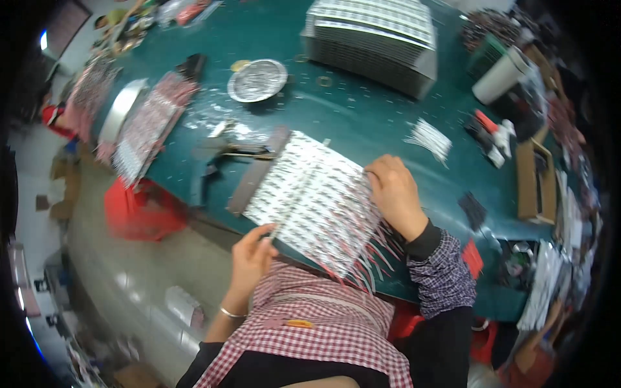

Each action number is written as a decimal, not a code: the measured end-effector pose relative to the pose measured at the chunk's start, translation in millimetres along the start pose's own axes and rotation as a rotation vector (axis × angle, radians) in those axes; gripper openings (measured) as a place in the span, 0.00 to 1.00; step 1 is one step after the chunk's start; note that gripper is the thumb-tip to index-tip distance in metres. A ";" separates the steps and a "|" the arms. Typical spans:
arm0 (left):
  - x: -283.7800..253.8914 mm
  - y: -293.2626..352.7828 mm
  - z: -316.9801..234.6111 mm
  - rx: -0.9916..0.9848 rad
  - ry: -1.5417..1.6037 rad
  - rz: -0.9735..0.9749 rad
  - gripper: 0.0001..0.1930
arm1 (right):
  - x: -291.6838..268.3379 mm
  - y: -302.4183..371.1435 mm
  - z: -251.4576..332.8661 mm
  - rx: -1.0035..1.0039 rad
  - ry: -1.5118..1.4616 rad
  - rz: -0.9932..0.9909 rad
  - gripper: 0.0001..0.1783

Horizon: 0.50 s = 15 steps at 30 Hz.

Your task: The person solders wires onto an LED board using a soldering tool, positions wire bundles by hand, and aligns rows on the board using a thin rod.

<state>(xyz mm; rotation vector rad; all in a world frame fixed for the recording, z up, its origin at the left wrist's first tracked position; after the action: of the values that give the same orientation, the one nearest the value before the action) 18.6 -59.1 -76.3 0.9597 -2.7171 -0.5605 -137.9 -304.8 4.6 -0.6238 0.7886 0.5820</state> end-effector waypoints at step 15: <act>5.8 1.8 -0.4 0.075 -0.044 0.010 0.16 | 65.1 -59.9 -15.8 0.100 -0.393 0.016 0.10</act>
<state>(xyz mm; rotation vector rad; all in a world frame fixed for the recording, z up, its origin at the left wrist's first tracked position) 13.2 -61.6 -74.8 0.9622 -2.7984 -0.4861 -67.3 -340.7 -37.9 -0.3939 0.4503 0.6506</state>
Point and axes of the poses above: each hand's wrist, its own y-axis away from the middle knuckle, its own x-axis out of the palm, z = x × y, the point moved 10 cm from there along -y, towards the middle knuckle, and after that the axes turned 3 degrees about -z, right-handed, at the moved point
